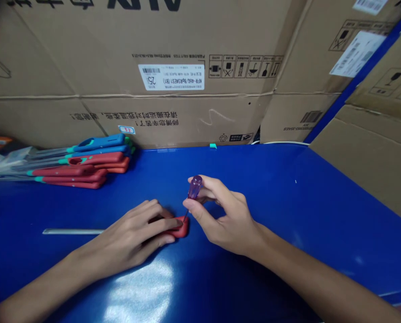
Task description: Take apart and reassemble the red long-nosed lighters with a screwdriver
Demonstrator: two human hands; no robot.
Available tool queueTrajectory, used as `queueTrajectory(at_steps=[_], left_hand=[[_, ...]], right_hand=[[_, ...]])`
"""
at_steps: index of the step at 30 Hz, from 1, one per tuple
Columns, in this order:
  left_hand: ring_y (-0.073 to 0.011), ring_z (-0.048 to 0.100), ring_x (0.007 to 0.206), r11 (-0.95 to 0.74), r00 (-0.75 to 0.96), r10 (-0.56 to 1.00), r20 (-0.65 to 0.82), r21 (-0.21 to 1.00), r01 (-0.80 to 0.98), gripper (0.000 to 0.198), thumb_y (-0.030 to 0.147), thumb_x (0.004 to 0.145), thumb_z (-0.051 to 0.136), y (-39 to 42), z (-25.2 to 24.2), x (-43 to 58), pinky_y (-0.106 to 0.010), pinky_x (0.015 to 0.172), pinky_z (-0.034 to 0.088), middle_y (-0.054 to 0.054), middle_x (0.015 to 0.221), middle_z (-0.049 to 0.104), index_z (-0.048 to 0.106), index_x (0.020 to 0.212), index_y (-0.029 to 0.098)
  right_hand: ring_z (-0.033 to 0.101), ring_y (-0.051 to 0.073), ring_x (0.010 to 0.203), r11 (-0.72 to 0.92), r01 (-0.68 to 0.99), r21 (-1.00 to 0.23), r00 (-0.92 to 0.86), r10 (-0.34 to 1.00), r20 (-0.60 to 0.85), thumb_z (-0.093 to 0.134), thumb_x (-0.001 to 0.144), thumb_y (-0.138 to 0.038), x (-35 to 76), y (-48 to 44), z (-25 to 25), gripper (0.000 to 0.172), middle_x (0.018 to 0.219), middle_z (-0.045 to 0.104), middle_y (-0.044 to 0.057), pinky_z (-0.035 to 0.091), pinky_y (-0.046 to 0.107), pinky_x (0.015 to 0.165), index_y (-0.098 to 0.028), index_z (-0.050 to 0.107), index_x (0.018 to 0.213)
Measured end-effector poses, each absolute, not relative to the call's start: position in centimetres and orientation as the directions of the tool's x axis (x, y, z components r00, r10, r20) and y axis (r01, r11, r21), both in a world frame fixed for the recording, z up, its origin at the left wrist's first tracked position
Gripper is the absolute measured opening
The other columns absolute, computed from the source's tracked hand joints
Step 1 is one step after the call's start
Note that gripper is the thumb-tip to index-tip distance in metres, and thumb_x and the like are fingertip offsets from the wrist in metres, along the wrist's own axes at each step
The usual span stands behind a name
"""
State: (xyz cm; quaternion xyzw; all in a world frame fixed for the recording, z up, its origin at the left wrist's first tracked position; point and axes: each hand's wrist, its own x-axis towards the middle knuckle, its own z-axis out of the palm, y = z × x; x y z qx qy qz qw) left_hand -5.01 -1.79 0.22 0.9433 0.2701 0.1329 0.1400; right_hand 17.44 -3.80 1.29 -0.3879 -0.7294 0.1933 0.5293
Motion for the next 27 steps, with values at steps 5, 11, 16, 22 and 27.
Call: queueTrajectory(at_steps=[5,11,16,22,27], left_hand=[[-0.0188,0.054,0.093,-0.824,0.813,0.538,0.221,0.338,0.454,0.02,0.032,0.098,0.048,-1.81,0.06,-5.17,-0.038,0.087,0.043,-0.004,0.099,0.06,0.061,0.112,0.026],[-0.0198,0.053,0.091,-0.836,0.817,0.525,0.238,0.321,0.445,0.021,0.032,0.098,0.048,-1.78,-0.07,-5.1,-0.037,0.082,0.044,-0.006,0.099,0.059,0.064,0.109,0.025],[-0.0195,0.052,0.091,-0.838,0.819,0.523,0.236,0.319,0.443,0.021,0.031,0.098,0.048,-1.67,-0.03,-4.94,-0.036,0.081,0.045,-0.005,0.098,0.059,0.064,0.11,0.025],[-0.0189,0.052,0.09,-0.835,0.817,0.527,0.234,0.324,0.445,0.02,0.031,0.098,0.048,-1.65,0.06,-5.01,-0.034,0.081,0.045,-0.005,0.097,0.058,0.064,0.107,0.025],[-0.0189,0.051,0.089,-0.836,0.819,0.527,0.227,0.314,0.45,0.021,0.032,0.099,0.046,-1.72,0.02,-5.06,-0.036,0.081,0.044,-0.005,0.097,0.058,0.064,0.107,0.025]], right_hand=[[0.073,0.015,0.074,0.635,0.343,-0.692,-0.141,0.764,0.63,0.064,0.085,-0.014,17.44,-3.91,1.17,0.031,0.088,0.072,0.004,0.062,0.024,0.066,-0.018,0.055,0.115],[0.073,0.014,0.077,0.642,0.328,-0.693,-0.179,0.762,0.622,0.063,0.086,-0.011,17.53,-3.83,1.12,0.033,0.089,0.072,0.004,0.061,0.023,0.068,-0.017,0.054,0.116],[0.072,0.012,0.076,0.63,0.342,-0.697,-0.193,0.774,0.604,0.063,0.086,-0.013,17.62,-3.73,1.19,0.033,0.089,0.072,0.003,0.06,0.02,0.07,-0.016,0.054,0.118],[0.071,0.012,0.08,0.675,0.379,-0.633,-0.324,0.738,0.592,0.061,0.086,-0.01,17.57,-3.62,1.48,0.033,0.089,0.073,0.004,0.057,0.019,0.077,-0.011,0.057,0.119],[0.07,0.013,0.085,0.665,0.372,-0.647,-0.393,0.744,0.54,0.059,0.088,-0.011,17.39,-3.53,0.91,0.018,0.095,0.073,0.006,0.056,0.02,0.078,-0.013,0.062,0.106]])
